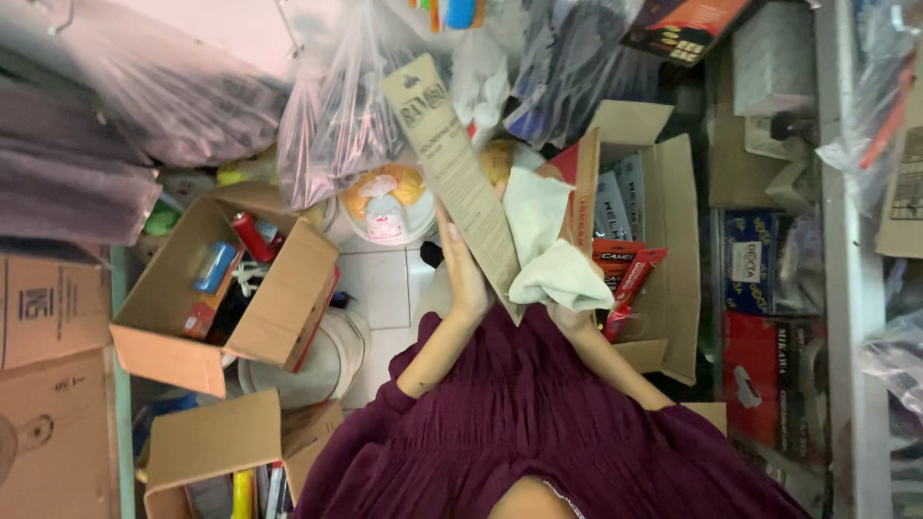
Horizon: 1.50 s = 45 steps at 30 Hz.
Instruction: The person wipes multiple packaged hardware items, including a soldering iron, a utility lighter, and pliers, with a cloth while sitting on the floor.
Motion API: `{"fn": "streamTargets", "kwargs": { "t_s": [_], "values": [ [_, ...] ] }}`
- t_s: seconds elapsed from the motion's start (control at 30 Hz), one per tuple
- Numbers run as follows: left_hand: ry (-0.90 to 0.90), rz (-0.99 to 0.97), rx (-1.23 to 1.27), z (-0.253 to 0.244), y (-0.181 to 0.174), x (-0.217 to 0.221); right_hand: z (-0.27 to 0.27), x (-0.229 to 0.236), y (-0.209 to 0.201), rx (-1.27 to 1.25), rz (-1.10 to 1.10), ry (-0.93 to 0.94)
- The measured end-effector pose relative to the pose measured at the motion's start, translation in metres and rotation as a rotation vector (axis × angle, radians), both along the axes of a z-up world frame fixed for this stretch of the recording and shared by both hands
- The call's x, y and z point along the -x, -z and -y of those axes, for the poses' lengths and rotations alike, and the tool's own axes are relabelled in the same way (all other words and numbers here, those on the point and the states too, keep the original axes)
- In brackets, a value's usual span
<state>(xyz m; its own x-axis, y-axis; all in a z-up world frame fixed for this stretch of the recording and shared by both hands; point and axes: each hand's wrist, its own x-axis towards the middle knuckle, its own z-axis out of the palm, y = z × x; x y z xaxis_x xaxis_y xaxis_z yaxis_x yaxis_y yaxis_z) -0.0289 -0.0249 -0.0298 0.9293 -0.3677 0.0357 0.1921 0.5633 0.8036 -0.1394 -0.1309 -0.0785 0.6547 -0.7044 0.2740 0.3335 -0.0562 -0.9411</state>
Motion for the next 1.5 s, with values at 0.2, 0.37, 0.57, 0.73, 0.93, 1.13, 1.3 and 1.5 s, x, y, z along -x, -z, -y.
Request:
{"fn": "streamTargets", "kwargs": {
  "t_s": [0.2, 0.37, 0.57, 0.73, 0.93, 1.13, 1.3, 1.5],
  "values": [
    [-0.069, 0.208, -0.192, -0.026, 0.031, -0.003, -0.027, -0.030, -0.037, 0.044, 0.052, -0.192],
    [-0.003, 0.366, -0.014, -0.040, 0.036, -0.008, -0.037, -0.048, -0.053, 0.274, -0.261, -0.284],
    [-0.248, 0.476, 0.083, -0.054, 0.023, -0.021, -0.042, -0.067, -0.016, 0.299, -0.361, -0.292],
    [-0.510, 0.452, 0.017, -0.079, 0.002, -0.056, -0.058, -0.100, 0.022, 0.608, -0.322, -0.267],
    [-0.609, 0.256, 0.087, -0.128, -0.032, -0.112, -0.047, -0.138, 0.029, 0.592, -0.685, -0.161],
    [-0.503, 0.431, -0.365, -0.152, -0.034, -0.146, -0.025, -0.191, -0.028, 0.096, -0.117, -0.246],
    [-0.250, 0.595, -0.504, -0.145, -0.038, -0.173, -0.077, -0.235, -0.063, 0.215, 0.067, -0.342],
    [-0.188, 0.857, -0.687, -0.160, -0.032, -0.209, -0.087, -0.269, -0.056, 0.179, 0.035, 0.052]
  ]
}}
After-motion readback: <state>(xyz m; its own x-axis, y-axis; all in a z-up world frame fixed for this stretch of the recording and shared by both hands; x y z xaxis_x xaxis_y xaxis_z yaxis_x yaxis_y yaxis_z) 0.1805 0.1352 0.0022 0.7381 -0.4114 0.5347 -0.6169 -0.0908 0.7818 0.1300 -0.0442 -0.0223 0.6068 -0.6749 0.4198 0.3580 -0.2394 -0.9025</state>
